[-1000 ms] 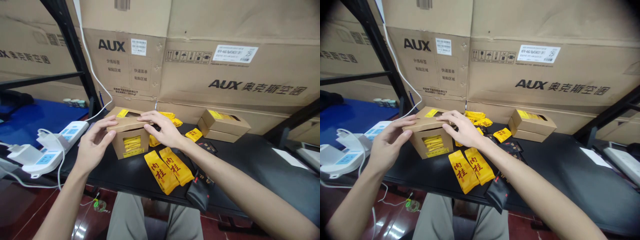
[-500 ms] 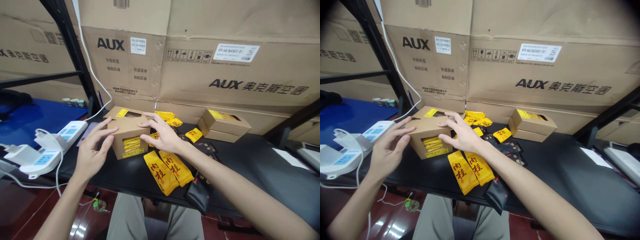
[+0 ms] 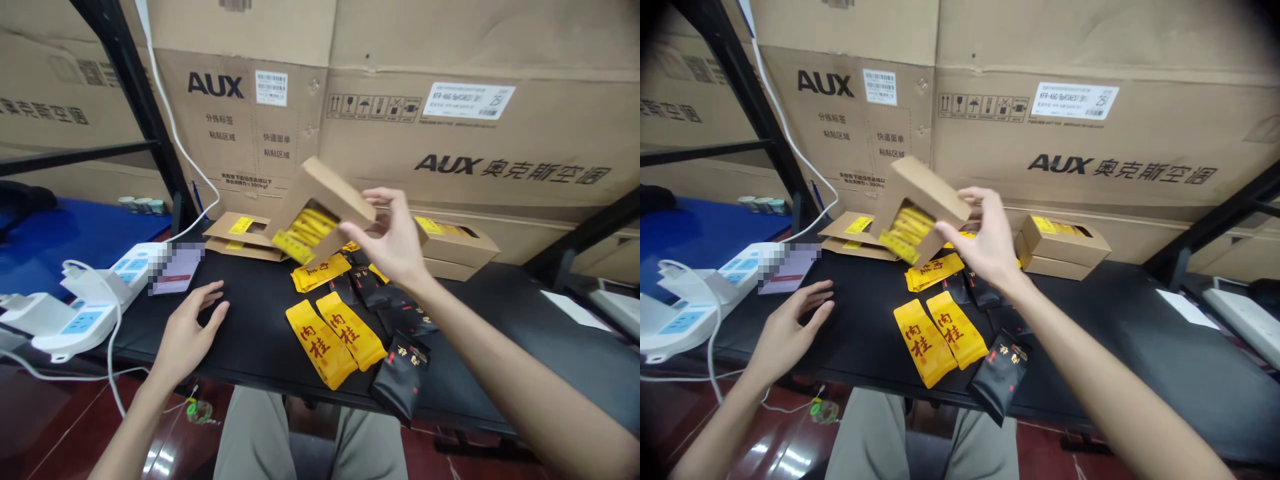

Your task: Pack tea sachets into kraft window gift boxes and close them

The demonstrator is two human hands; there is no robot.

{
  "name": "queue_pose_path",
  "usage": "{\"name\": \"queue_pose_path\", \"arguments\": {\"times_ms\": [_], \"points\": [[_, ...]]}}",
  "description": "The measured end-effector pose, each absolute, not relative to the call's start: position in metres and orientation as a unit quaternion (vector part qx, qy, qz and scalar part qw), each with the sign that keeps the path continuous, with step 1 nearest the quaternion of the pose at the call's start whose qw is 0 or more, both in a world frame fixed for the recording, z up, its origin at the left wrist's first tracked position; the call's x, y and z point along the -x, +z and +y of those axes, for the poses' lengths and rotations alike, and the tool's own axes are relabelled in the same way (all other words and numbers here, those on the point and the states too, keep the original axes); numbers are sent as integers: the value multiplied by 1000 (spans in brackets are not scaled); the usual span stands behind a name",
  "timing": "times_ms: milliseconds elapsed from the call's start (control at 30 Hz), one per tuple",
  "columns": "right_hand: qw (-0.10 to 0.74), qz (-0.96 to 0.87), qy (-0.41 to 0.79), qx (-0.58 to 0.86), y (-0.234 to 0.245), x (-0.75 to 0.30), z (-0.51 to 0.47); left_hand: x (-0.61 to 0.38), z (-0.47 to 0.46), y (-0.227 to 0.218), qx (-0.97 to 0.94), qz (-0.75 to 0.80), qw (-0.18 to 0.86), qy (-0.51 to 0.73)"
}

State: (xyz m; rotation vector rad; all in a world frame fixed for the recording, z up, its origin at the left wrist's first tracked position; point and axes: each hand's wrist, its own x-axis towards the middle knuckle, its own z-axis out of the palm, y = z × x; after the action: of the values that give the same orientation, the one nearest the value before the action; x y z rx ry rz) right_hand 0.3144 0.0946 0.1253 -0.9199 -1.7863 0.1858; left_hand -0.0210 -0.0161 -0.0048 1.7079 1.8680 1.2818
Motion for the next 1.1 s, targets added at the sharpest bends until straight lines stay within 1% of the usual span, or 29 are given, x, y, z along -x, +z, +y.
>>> {"name": "queue_pose_path", "arguments": {"times_ms": [67, 167, 267, 400, 500, 633, 733, 800, 867, 1000, 1100], "points": [[520, -745, -9, 419, 136, -344, 100, 22, -17, -5, -605, 659, 146, 423], [453, -752, -108, 468, 142, -387, 110, 22, -16, -4, -625, 659, 118, 402], [406, -743, -135, 514, 132, -419, 121, 19, -15, -3, -651, 639, 51, 407], [399, -713, -137, 560, 109, -444, 131, -17, -17, 16, -705, 571, -50, 417], [429, -683, -137, 576, 98, -453, 131, -82, -23, 40, -788, 472, -46, 393], [473, -655, -122, 576, 91, -457, 121, -186, -25, 62, -914, 319, 43, 248], [521, -620, -104, 577, 84, -458, 110, -239, -12, 61, -951, 268, 87, 125], [560, -588, -97, 576, 77, -458, 101, -256, 2, 56, -954, 278, 93, 58], [594, -558, -95, 572, 69, -459, 93, -259, 17, 50, -946, 309, 99, 17], [652, -510, -100, 552, 52, -461, 83, -244, 36, 40, -922, 378, 75, 15], [705, -467, -59, 530, 45, -463, 81, -231, 42, 37, -915, 402, 38, 18]]}}
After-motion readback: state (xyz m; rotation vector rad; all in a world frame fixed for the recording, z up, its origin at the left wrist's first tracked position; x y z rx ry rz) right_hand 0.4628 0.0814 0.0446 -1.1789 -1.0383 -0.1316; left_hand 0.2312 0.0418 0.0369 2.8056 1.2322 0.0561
